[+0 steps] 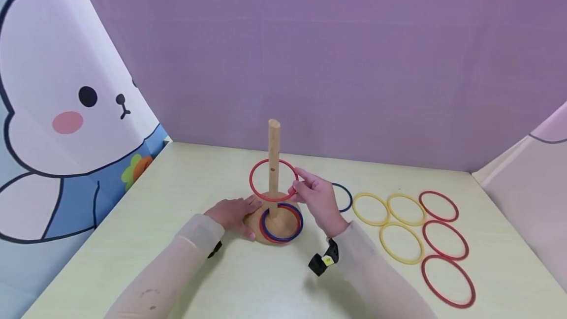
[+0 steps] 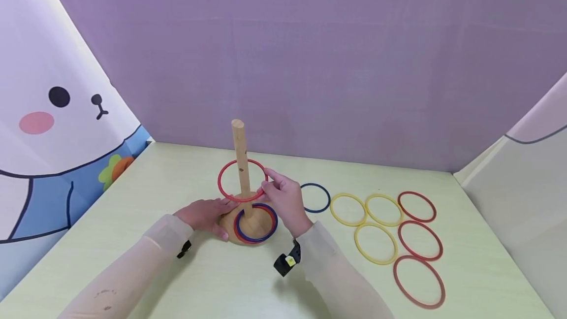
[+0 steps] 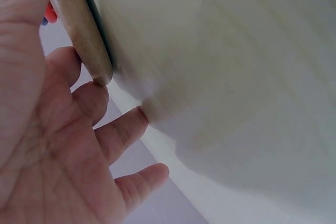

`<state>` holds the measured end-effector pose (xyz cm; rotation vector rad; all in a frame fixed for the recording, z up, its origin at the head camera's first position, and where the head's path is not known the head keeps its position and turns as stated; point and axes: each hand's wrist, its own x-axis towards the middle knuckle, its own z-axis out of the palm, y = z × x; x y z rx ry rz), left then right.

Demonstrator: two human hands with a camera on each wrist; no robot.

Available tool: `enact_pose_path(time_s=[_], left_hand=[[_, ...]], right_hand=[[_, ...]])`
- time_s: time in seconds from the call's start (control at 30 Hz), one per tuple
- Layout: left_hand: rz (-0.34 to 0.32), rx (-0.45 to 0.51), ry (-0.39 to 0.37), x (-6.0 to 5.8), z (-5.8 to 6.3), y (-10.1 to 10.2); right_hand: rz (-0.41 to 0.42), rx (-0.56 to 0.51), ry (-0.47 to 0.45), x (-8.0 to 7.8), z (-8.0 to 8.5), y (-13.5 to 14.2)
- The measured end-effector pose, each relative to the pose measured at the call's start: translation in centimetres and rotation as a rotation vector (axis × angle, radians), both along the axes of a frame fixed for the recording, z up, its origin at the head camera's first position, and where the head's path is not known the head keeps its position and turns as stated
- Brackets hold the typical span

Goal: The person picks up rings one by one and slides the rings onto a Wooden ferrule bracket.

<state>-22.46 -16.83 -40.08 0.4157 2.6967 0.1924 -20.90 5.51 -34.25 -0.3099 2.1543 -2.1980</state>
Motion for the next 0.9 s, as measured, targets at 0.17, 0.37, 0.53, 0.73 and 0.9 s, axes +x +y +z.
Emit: enact_pose_path(time_s=[0.17, 0.37, 0.53, 0.73, 0.9], left_hand=[[-0.044, -0.004, 0.038, 0.0, 0.1, 0.0], [-0.121, -0.063, 0.119, 0.0, 0.1, -0.3], [-0.192, -0.102, 0.196, 0.1, -0.3, -1.3], [-0.280, -0.076, 0.210, -0.2, -0.3, -2.0], [-0.306, -0.074, 0.212, -0.3, -0.1, -2.1]], right_hand=[[0.001, 0.009, -0.024, 0.0, -0.5, 0.5], [0.012, 0.037, -0.039, -0.2, -1.3, 1.2], [0.005, 0.064, -0.053, -0.3, -1.8, 1.5], [-0.004, 0.108, -0.059, -0.3, -2.1, 1.9], [-0.002, 0.111, -0.071, -0.5, -2.5, 2.0]])
